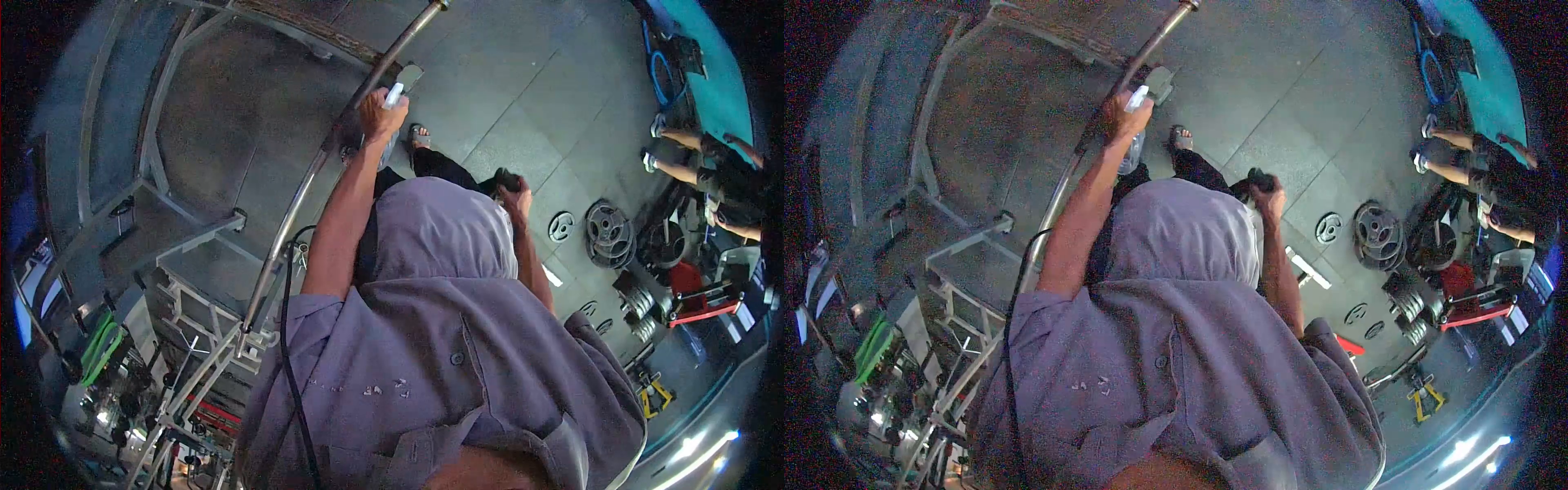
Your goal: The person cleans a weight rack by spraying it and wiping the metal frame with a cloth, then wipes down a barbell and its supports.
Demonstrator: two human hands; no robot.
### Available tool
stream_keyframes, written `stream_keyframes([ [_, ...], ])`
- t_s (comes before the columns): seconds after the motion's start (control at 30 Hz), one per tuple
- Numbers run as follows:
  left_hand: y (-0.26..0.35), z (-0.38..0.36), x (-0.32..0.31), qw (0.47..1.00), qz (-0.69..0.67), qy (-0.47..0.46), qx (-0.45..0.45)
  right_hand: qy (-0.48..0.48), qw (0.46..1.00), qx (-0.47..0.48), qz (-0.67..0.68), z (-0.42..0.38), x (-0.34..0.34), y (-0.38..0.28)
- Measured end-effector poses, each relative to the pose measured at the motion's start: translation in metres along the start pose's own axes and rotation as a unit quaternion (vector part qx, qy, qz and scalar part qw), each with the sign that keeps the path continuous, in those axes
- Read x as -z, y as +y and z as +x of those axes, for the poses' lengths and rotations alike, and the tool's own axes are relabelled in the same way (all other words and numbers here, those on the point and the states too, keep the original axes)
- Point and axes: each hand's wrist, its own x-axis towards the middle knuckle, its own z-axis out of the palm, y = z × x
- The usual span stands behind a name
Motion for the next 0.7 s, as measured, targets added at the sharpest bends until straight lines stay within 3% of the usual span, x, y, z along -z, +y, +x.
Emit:
stream_keyframes([
  [0.07,-0.009,-0.005,0.005,0.999,-0.033,0.005,-0.018,-0.007,0.997,0.009,0.073,0.023,0.0,-0.034],
  [0.17,-0.058,-0.006,0.005,0.988,-0.151,-0.011,-0.031,-0.005,0.988,0.147,0.045,0.07,-0.011,-0.072],
  [0.27,-0.07,-0.033,0.061,0.99,-0.139,0.002,-0.032,-0.003,0.966,0.26,-0.002,0.103,-0.036,-0.134],
  [0.33,-0.088,-0.054,0.084,0.989,-0.098,0.1,-0.045,-0.015,0.937,0.336,0.094,0.113,-0.054,-0.174],
  [0.37,-0.099,-0.065,0.095,0.984,-0.077,0.149,-0.051,0.009,0.942,0.332,0.053,0.119,-0.062,-0.191],
  [0.43,-0.12,-0.086,0.128,0.991,-0.082,0.106,-0.009,0.059,0.944,0.322,-0.028,0.128,-0.082,-0.222],
  [0.5,-0.177,-0.109,0.126,0.975,0.024,0.219,0.017,0.054,0.944,0.322,-0.04,0.134,-0.108,-0.233],
  [0.57,-0.23,-0.134,0.127,0.964,-0.078,0.221,0.129,0.04,0.941,0.322,-0.091,0.139,-0.154,-0.221],
  [0.67,-0.248,-0.16,0.142,0.934,-0.152,0.204,0.249,0.055,0.839,0.5,-0.207,0.105,-0.179,-0.222],
  [0.7,-0.25,-0.166,0.146,0.925,-0.164,0.196,0.283,0.041,0.831,0.505,-0.229,0.109,-0.175,-0.222],
])
